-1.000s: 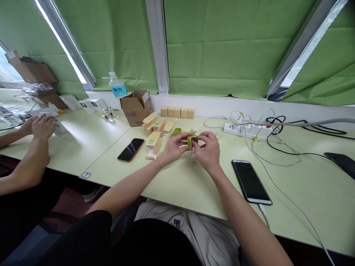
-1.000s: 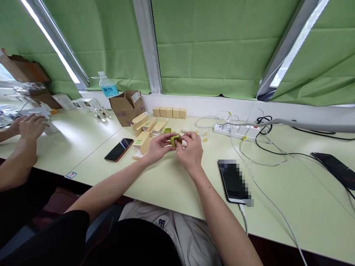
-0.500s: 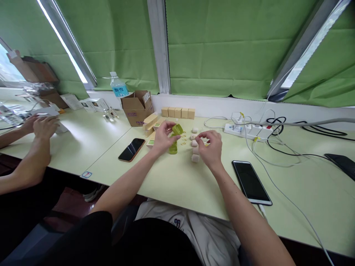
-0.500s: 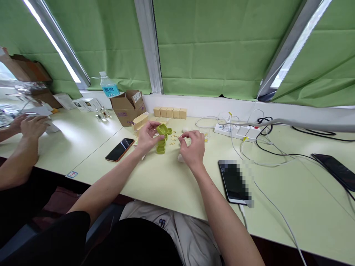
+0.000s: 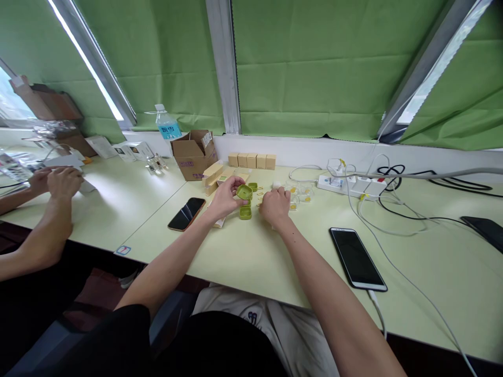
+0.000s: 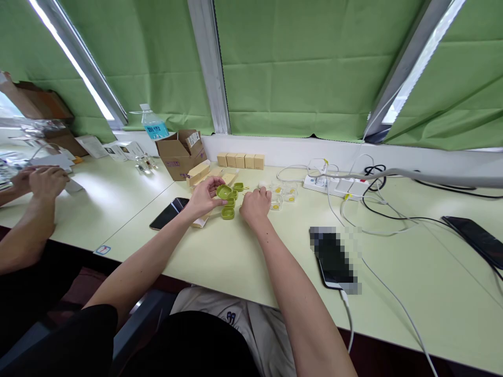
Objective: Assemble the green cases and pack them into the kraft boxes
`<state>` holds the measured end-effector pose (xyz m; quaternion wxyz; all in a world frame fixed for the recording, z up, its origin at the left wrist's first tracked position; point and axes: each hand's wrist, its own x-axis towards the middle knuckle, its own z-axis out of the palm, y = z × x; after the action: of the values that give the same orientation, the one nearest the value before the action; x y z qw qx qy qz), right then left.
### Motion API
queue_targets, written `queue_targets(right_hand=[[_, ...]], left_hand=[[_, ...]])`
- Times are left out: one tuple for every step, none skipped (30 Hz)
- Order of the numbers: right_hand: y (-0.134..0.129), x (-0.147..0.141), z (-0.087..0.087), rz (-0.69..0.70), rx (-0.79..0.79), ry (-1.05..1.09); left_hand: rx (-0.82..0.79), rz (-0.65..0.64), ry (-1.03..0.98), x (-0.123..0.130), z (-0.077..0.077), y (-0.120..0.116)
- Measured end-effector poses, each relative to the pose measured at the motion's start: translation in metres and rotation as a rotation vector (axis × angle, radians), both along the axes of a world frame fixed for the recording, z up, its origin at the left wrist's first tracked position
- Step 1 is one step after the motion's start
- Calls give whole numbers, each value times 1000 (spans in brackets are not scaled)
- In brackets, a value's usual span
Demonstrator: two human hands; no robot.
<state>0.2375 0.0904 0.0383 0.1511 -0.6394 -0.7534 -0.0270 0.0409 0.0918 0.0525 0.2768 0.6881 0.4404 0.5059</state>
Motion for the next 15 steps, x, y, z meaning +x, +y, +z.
queue_targets(right_hand=[[1,0,-1,1,-5,-3],[2,0,-2,3,-10,-8],[3,1,-3,6,-12,-14],[4,3,-4,10,-7,-18],[5,6,-4,12,8,-19],[5,10,-4,11,32,-12],[5,15,-3,8,64,2],[4,22,-2,3,105,22],[2,30,0,-3,148,47],[-1,39,1,-4,197,74],[-4,48,2,-4,242,98],[-8,57,2,0,282,118],[-12,65,1,-1,314,135],[-17,72,0,-3,330,150],[-21,78,-1,-4,336,161]], left_hand=[[15,16,39,-1,0,0],[31,34,81,-1,1,0],[45,57,123,-1,2,0],[54,82,166,-1,4,-1],[57,106,209,0,6,-1],[55,123,253,0,9,-2],[47,133,300,0,11,-4],[39,132,351,0,13,-7],[37,125,406,0,14,-10],[46,115,462,0,15,-14],[66,107,515,0,14,-20],[95,105,561,0,12,-26],[126,106,601,0,10,-32],[153,106,637,1,7,-39],[172,102,674,1,3,-46]])
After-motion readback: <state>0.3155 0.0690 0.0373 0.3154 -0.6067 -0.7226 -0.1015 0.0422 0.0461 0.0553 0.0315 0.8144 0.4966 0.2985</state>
